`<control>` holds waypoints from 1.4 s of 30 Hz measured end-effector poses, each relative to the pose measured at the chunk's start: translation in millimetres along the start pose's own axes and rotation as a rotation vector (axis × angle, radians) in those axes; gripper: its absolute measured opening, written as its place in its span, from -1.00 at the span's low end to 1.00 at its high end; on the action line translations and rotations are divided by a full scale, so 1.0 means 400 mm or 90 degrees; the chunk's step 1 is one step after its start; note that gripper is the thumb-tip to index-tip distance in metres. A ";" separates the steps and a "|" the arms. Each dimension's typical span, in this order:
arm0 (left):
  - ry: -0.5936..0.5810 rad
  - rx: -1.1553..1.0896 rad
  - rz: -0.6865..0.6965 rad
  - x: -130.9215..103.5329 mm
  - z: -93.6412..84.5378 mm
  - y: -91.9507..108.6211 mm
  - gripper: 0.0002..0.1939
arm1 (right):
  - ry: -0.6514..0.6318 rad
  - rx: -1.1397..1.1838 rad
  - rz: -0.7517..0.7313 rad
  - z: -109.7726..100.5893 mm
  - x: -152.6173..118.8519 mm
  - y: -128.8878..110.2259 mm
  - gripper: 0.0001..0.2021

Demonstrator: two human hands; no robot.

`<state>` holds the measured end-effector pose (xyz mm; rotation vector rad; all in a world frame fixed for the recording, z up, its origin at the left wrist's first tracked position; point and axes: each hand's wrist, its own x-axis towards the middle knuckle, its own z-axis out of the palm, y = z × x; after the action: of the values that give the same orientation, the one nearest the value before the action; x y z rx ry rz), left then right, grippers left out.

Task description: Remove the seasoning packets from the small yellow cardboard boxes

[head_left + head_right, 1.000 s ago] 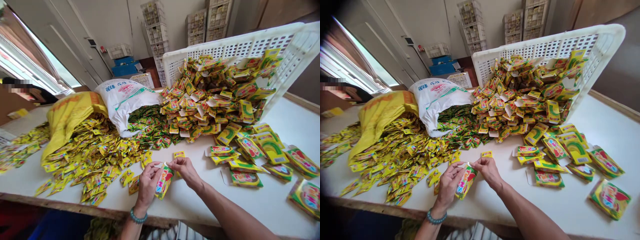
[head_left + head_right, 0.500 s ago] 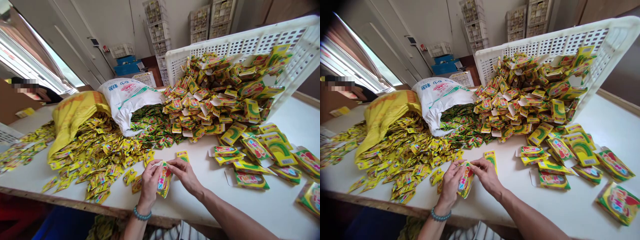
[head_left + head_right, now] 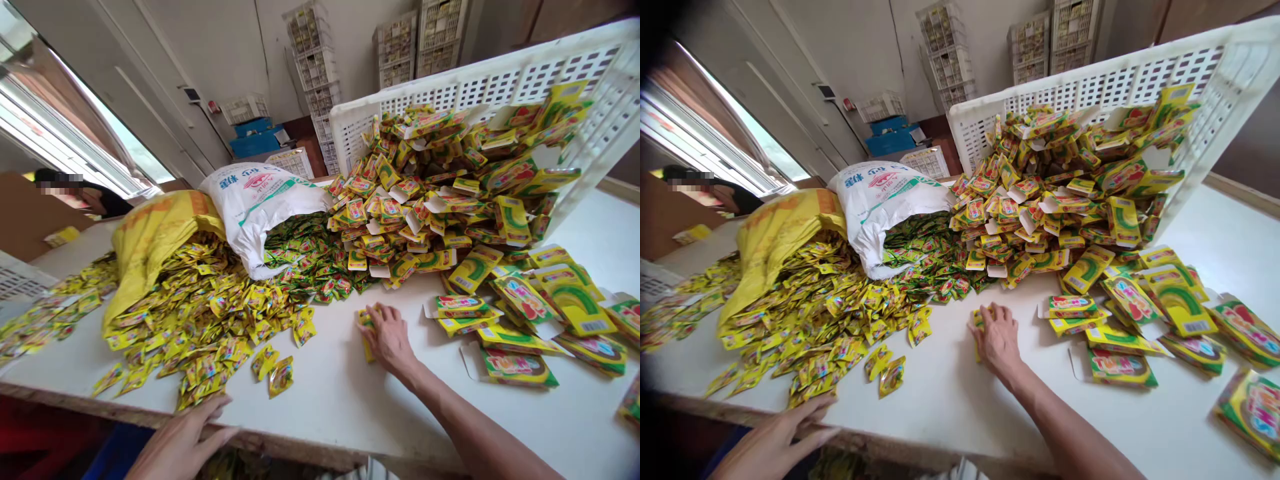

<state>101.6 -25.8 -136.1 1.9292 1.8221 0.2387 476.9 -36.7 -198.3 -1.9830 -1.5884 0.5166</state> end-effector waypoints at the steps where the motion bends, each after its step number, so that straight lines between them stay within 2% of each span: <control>1: 0.025 -0.010 0.011 0.022 0.017 0.032 -0.63 | -0.048 0.018 -0.025 0.007 -0.005 -0.004 -0.64; 4: 0.015 -0.061 0.097 0.119 0.110 0.198 -0.64 | -0.175 0.113 -0.136 0.030 -0.029 -0.030 -0.69; 6: 0.077 -0.044 0.174 0.194 0.181 0.317 -0.65 | -0.213 0.164 -0.171 0.038 -0.039 -0.041 -0.61; 8: 0.125 -0.009 0.215 0.265 0.241 0.406 -0.60 | -0.202 0.188 -0.164 0.037 -0.035 -0.039 -0.56; 10: 0.127 -0.028 0.224 0.323 0.285 0.453 -0.50 | -0.154 0.196 -0.130 0.029 -0.021 -0.024 -0.57; 12: 0.122 -0.061 0.210 0.361 0.311 0.462 -0.50 | -0.105 0.215 -0.087 0.021 -0.002 -0.004 -0.58; 15: 0.126 -0.126 0.175 0.381 0.320 0.435 -0.60 | -0.043 0.263 -0.043 0.015 0.020 0.020 -0.58; 20: 0.119 -0.339 0.091 0.367 0.313 0.380 -0.70 | 0.029 0.315 -0.016 0.015 0.028 0.027 -0.62; 23: 0.094 -0.488 0.046 0.339 0.317 0.372 -0.59 | 0.007 0.361 0.007 0.019 0.027 0.025 -0.61; 26: 0.057 -0.600 0.026 0.290 0.321 0.391 -0.46 | -0.013 0.451 0.041 0.025 0.028 0.024 -0.54; 29: -0.031 -0.722 0.013 0.236 0.329 0.432 -0.48 | -0.009 0.566 0.038 0.034 0.033 0.025 -0.43; 31: -0.091 -0.776 0.012 0.214 0.340 0.458 -0.53 | -0.007 0.601 0.022 0.041 0.038 0.028 -0.45; 33: -0.081 -0.762 0.034 0.213 0.350 0.474 -0.58 | -0.005 0.624 0.022 0.045 0.044 0.034 -0.54; 35: -0.010 -0.720 0.059 0.229 0.349 0.477 -0.58 | 0.000 0.660 0.042 0.040 0.051 0.041 -0.62; 38: 0.103 -0.658 0.074 0.250 0.316 0.468 -0.58 | 0.010 0.658 0.048 0.014 0.056 0.049 -0.67; 40: 0.119 -0.577 0.109 0.241 0.286 0.463 -0.63 | -0.004 0.607 0.016 -0.005 0.049 0.046 -0.70; 42: 0.079 -0.476 0.160 0.211 0.271 0.462 -0.68 | -0.090 0.568 -0.041 -0.017 0.036 0.036 -0.77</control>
<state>322.8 32.3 -164.1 1.5966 1.2732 0.9849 495.3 -26.3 -201.3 -1.2279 -1.1696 1.1205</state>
